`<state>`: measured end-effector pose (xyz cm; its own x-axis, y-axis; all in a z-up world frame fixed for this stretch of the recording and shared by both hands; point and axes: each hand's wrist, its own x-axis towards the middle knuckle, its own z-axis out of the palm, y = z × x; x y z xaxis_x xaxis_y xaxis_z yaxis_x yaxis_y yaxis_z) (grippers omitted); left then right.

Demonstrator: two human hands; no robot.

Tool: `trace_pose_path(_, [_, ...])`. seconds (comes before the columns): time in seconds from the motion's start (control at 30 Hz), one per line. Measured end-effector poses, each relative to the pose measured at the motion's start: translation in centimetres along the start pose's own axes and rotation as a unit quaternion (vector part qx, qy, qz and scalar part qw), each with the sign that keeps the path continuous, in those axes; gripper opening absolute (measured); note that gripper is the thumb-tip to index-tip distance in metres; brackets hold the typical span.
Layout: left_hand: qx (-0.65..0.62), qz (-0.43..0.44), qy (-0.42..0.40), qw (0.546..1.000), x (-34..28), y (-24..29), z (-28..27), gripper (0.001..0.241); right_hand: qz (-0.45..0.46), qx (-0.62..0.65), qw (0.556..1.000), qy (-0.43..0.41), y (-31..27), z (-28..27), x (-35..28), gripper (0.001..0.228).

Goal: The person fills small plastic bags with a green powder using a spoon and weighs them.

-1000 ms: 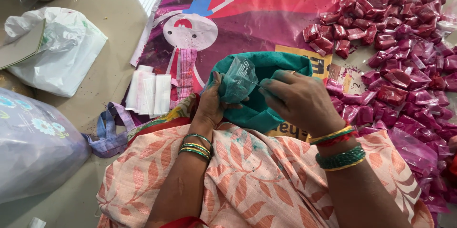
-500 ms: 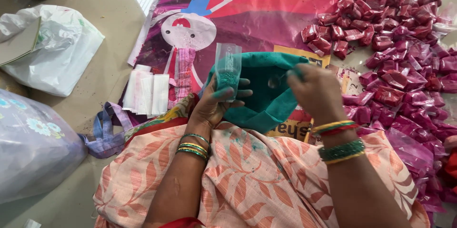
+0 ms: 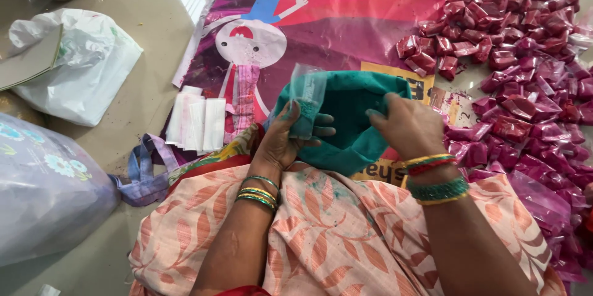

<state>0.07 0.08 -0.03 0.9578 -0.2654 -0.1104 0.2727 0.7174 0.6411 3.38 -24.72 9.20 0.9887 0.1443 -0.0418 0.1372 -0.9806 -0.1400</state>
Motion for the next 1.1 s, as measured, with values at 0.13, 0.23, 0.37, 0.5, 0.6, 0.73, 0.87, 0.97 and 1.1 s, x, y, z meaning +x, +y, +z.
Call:
trace_pose_path(0.13, [0.009, -0.025, -0.025, 0.999, -0.1, -0.2, 0.1, 0.072, -0.003, 0.040, 0.999, 0.010, -1.1, -3.1, -1.1, 0.061])
trace_pose_path(0.23, [0.041, -0.047, -0.023, 0.998, 0.0, -0.8, -0.3, 0.074, -0.076, 0.259, 0.963, 0.004, -1.8, -2.7, -1.3, 0.078])
trace_pose_path(0.37, [0.023, -0.116, -0.065, 0.991, 0.7, -1.8, -1.9, 0.064, -0.258, 0.459, 0.850, -0.024, -2.7, -2.0, -1.9, 0.070])
trace_pose_path(0.5, [0.013, -0.158, -0.122, 0.980, 0.6, -1.7, -1.9, 0.062, -0.261, 0.398, 0.879, -0.028, -3.4, -2.9, -2.3, 0.046])
trace_pose_path(0.6, [0.022, -0.147, -0.113, 0.983, 0.7, -1.9, -2.2, 0.061, -0.218, 0.373, 0.901, -0.036, -3.0, -3.2, -2.1, 0.044])
trace_pose_path(0.73, [0.042, -0.139, -0.142, 0.979, 1.0, -2.0, -2.0, 0.066, -0.176, 0.302, 0.935, -0.057, -2.6, -2.7, -2.2, 0.029])
trace_pose_path(0.87, [0.023, -0.098, -0.064, 0.993, 1.4, -2.5, -2.3, 0.072, -0.188, 0.393, 0.900, -0.015, -2.2, -2.2, -2.3, 0.015])
trace_pose_path(0.97, [0.034, -0.063, 0.004, 0.997, 1.7, -1.7, -1.3, 0.077, -0.195, 0.382, 0.902, 0.055, -1.8, -2.3, -1.7, 0.014])
trace_pose_path(1.1, [0.048, -0.053, 0.035, 0.997, 1.7, -1.0, -0.5, 0.063, -0.114, 0.424, 0.895, 0.076, 0.2, -3.1, 0.3, 0.017])
